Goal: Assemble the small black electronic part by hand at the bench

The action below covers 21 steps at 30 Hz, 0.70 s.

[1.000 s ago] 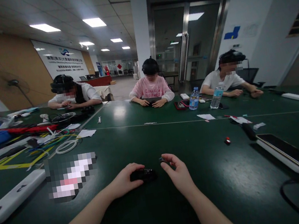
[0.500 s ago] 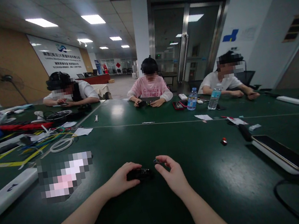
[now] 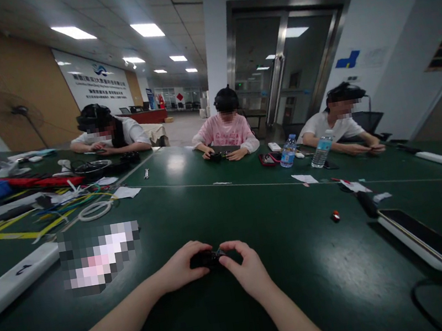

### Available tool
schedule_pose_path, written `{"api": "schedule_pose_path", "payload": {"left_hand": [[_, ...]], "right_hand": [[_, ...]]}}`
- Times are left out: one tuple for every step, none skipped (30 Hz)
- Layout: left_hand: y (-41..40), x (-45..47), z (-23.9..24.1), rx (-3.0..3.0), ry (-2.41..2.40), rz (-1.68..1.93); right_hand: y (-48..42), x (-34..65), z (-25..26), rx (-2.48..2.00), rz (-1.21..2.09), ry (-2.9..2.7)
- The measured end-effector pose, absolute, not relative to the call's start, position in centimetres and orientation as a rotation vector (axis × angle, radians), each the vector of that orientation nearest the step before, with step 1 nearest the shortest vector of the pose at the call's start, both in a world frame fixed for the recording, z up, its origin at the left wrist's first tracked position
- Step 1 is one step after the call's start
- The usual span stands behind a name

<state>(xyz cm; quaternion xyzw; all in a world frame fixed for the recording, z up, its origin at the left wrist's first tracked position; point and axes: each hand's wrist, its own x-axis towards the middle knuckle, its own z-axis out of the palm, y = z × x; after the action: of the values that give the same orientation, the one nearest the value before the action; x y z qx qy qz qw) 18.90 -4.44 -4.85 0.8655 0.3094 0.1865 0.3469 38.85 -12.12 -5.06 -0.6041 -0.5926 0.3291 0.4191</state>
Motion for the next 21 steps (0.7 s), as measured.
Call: {"api": "schedule_pose_path", "payload": {"left_hand": [[-4.4, 18.9, -4.9, 2.244, 0.802, 0.486], [-4.4, 18.9, -4.9, 2.244, 0.801, 0.488], [-4.4, 18.9, -5.0, 2.249, 0.799, 0.491], [-4.4, 18.9, -5.0, 2.256, 0.796, 0.496], [-4.4, 18.9, -5.1, 2.263, 0.790, 0.501], [-4.3, 18.9, -5.1, 2.270, 0.782, 0.503], [-4.3, 18.9, -5.2, 2.274, 0.776, 0.505], [-4.3, 18.9, -5.2, 2.274, 0.772, 0.505], [-4.2, 18.9, -5.3, 2.273, 0.771, 0.503], [-4.2, 18.9, -5.3, 2.271, 0.773, 0.501], [-4.2, 18.9, -5.3, 2.270, 0.775, 0.498], [-4.2, 18.9, -5.4, 2.272, 0.777, 0.496], [-4.2, 18.9, -5.4, 2.274, 0.778, 0.495], [-4.2, 19.0, -5.4, 2.277, 0.780, 0.494], [-4.2, 19.0, -5.4, 2.279, 0.782, 0.494], [-4.2, 19.0, -5.4, 2.281, 0.784, 0.492], [-4.3, 19.0, -5.4, 2.281, 0.790, 0.492], [-4.3, 19.0, -5.3, 2.280, 0.796, 0.492], [-4.3, 19.0, -5.3, 2.278, 0.802, 0.490], [-4.3, 19.0, -5.2, 2.276, 0.807, 0.489], [-4.4, 19.0, -5.2, 2.276, 0.807, 0.484]], "right_hand": [[-12.2, 38.7, -5.0, -1.515, 0.824, -1.513], [-12.2, 38.5, -5.0, -1.511, 0.819, -1.538], [-12.3, 38.3, -4.9, -1.505, 0.809, -1.562], [-12.3, 38.2, -4.9, -1.501, 0.797, -1.580], [-12.4, 38.1, -5.0, -1.503, 0.785, -1.596], [-12.4, 38.0, -5.0, -1.514, 0.772, -1.613], [-12.4, 38.0, -5.0, -1.532, 0.757, -1.635], [-12.5, 37.9, -5.0, -1.554, 0.738, -1.663], [-12.5, 37.9, -5.0, -1.579, 0.714, -1.696], [-12.5, 37.8, -5.0, -1.604, 0.685, -1.732], [-12.5, 37.8, -4.9, -1.625, 0.655, -1.769], [-12.5, 37.7, -4.9, -1.641, 0.629, -1.805], [-12.5, 37.7, -4.8, -1.654, 0.605, -1.837], [-12.5, 37.6, -4.7, -1.664, 0.585, -1.868], [-12.6, 37.6, -4.7, -1.673, 0.569, -1.894], [-12.6, 37.6, -4.6, -1.679, 0.554, -1.914], [-12.6, 37.5, -4.6, -1.682, 0.543, -1.926], [-12.6, 37.5, -4.6, -1.679, 0.537, -1.931], [-12.6, 37.6, -4.6, -1.671, 0.536, -1.931], [-12.6, 37.6, -4.7, -1.663, 0.541, -1.925], [-12.6, 37.7, -4.7, -1.656, 0.548, -1.916]]}}
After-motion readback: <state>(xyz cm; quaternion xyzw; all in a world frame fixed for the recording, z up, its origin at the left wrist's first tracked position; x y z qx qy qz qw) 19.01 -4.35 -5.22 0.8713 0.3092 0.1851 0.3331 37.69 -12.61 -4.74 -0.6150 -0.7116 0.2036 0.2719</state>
